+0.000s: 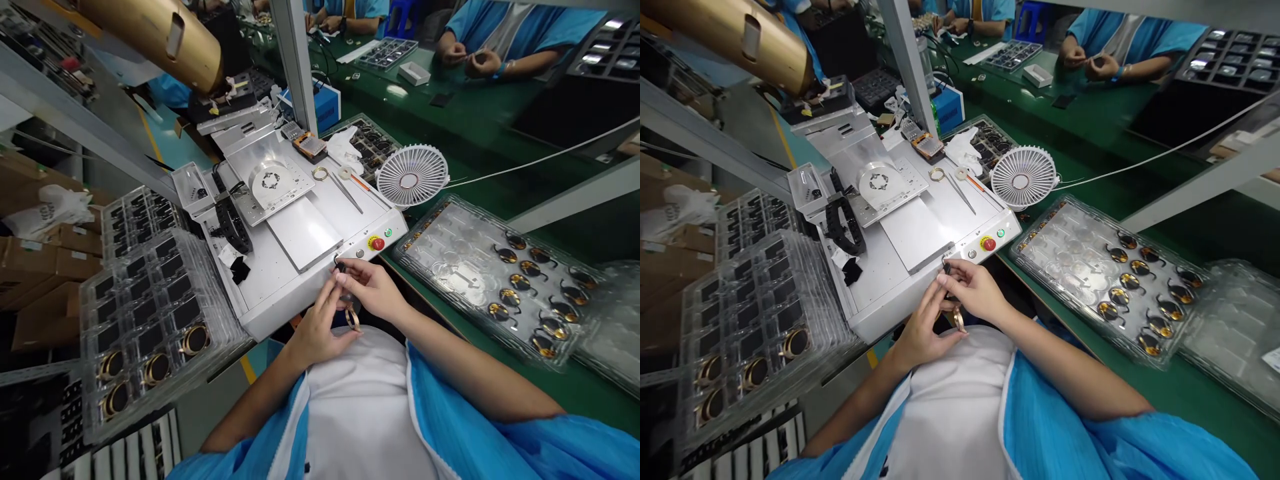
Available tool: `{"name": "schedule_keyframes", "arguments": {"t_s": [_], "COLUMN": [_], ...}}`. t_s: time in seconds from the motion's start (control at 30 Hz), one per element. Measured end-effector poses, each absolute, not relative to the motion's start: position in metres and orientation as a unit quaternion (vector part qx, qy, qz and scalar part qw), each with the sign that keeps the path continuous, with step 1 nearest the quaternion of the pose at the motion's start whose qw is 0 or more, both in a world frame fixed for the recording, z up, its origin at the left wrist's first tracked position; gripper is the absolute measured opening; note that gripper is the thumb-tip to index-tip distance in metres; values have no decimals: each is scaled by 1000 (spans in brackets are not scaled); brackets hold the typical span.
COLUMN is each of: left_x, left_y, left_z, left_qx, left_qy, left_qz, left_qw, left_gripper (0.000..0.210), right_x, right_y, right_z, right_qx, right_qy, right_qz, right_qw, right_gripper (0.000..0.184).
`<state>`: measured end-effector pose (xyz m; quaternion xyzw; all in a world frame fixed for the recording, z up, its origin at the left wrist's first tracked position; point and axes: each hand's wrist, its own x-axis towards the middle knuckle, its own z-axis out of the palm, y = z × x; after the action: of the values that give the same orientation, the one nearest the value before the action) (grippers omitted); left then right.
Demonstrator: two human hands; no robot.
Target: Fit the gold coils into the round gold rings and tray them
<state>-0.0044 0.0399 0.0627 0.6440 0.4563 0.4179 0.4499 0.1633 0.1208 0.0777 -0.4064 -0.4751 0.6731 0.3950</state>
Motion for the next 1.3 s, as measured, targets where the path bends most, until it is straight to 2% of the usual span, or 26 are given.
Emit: {"name": "schedule_keyframes", "arguments": {"t_s": [0.1,0.27,0.37,0.53,0.67,0.83,1.03,1.17,1.3], "left_x": [-1,-7,-11,-12,-15,-15,-11,-8,-6], "left_y": [44,44,45,47,48,49,58,60,56], "left_z": [64,64,63,64,65,62,53,45,37], "left_qx": [624,564,585,605,621,548,452,433,443], "left_qy": [445,397,395,437,446,398,345,326,337], "left_qz": [417,480,463,417,393,480,613,629,624], "left_qw": [488,542,536,519,511,558,548,557,549], "left_gripper": [89,94,91,74,67,76,49,52,57], "right_x": [166,180,182,182,184,184,185,176,162], "right_y": [124,128,127,128,129,126,120,112,102], "right_z": [79,87,90,88,85,89,100,104,105], "right_qx": [-407,-395,-414,-416,-401,-406,-397,-393,-405], "right_qy": [-440,-429,-432,-437,-432,-391,-369,-337,-333], "right_qz": [683,716,715,723,731,740,772,806,788], "right_qw": [417,384,361,337,343,368,331,288,323], "right_gripper": [48,45,45,48,46,45,40,43,38]}}
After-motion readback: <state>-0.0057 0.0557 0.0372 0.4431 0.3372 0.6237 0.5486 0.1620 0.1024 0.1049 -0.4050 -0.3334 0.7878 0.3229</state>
